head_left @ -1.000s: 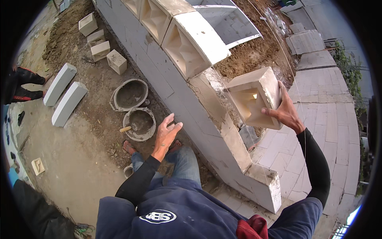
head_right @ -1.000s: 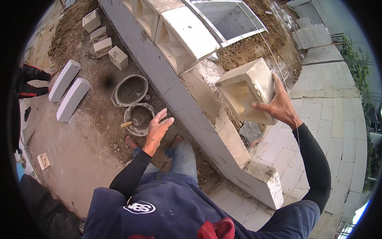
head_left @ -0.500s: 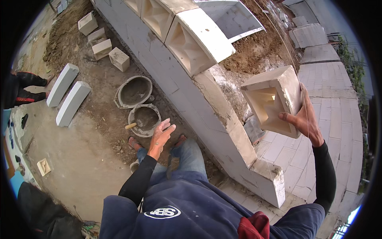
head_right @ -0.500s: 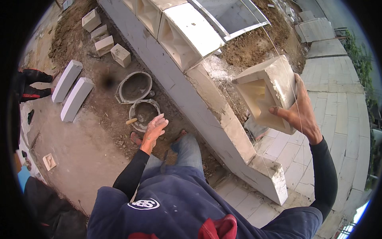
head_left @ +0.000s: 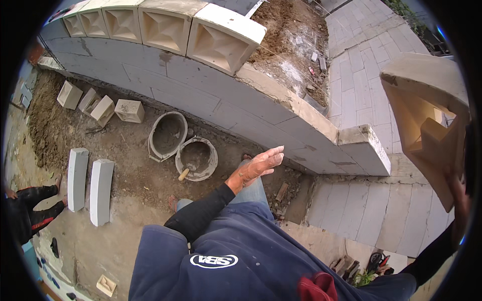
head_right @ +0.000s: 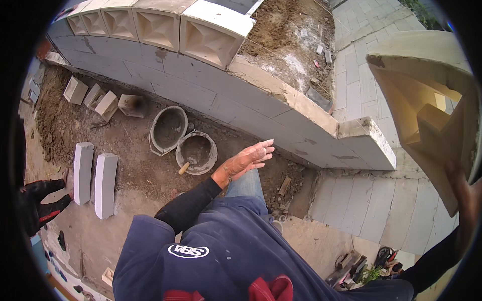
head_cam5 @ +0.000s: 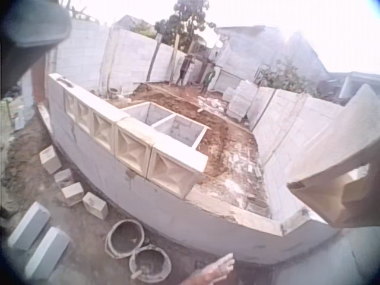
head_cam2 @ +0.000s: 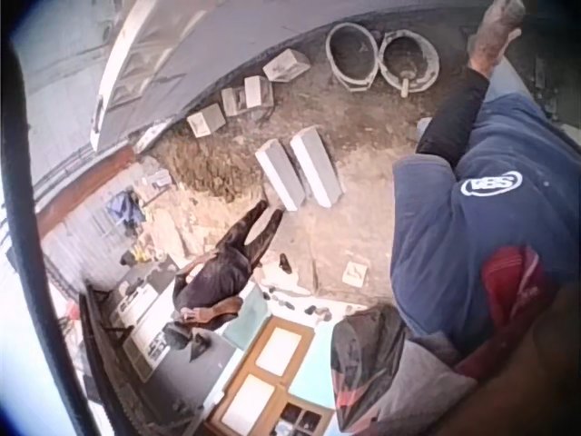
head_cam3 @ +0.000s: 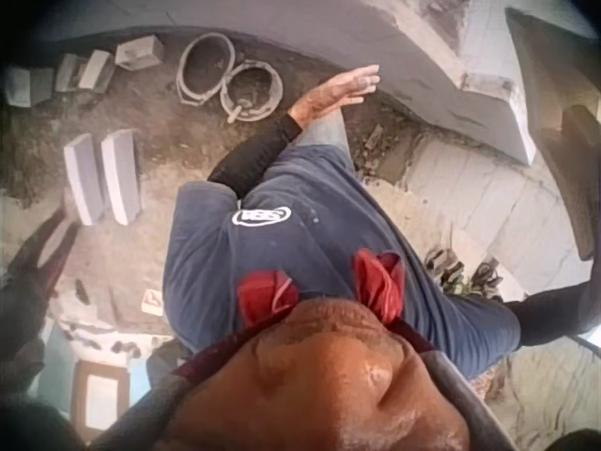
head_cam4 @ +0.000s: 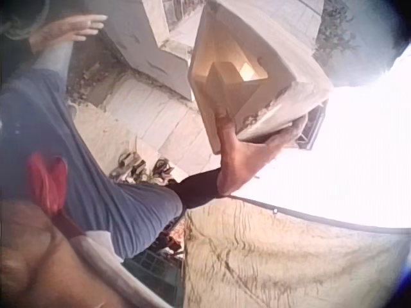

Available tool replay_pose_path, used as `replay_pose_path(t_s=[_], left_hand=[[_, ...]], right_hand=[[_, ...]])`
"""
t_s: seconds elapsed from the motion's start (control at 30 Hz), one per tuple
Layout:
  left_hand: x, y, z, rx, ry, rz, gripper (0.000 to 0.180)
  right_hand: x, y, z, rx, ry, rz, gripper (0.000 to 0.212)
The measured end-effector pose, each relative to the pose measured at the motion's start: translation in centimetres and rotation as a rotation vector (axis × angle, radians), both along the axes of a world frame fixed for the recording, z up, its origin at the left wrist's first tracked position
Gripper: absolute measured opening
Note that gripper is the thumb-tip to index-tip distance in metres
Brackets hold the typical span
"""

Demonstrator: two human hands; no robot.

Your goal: The person lays decorative concrete blocks on a wall by applying mortar with a trowel, positioning each block, and tapping it into place with a hammer.

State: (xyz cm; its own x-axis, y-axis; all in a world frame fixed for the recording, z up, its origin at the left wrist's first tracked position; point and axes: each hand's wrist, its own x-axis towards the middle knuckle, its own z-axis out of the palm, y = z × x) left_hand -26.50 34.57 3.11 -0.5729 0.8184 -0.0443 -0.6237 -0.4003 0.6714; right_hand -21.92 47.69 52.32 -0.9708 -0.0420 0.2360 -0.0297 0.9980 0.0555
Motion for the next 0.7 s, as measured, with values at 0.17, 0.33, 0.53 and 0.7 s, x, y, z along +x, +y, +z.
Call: replay_pose_path(t_s=[0.17, 0.33, 0.53, 0.7], left_hand=[[6.6, -5.1, 1.9, 0.324, -0.111, 0.233, 0.131], [15.8, -16.6, -2.4, 0.135, -0.611, 0.45, 0.096], [22.9, -26.5, -8.7, -0.433, -0.723, 0.673, 0.07], [29.3, -30.5, -12.9, -0.797, -1.015, 0.867, 0.063]], right_hand=[[2.9, -6.1, -11.4, -0.611, -0.27, -0.017, 0.127], [1.4, -10.9, -28.8, -0.838, -0.833, 0.009, 0.129], [1.1, -14.8, -52.1, -1.323, -1.366, 0.006, 0.131], [1.7, -16.3, -75.5, -1.49, -1.671, -0.394, 0.119]])
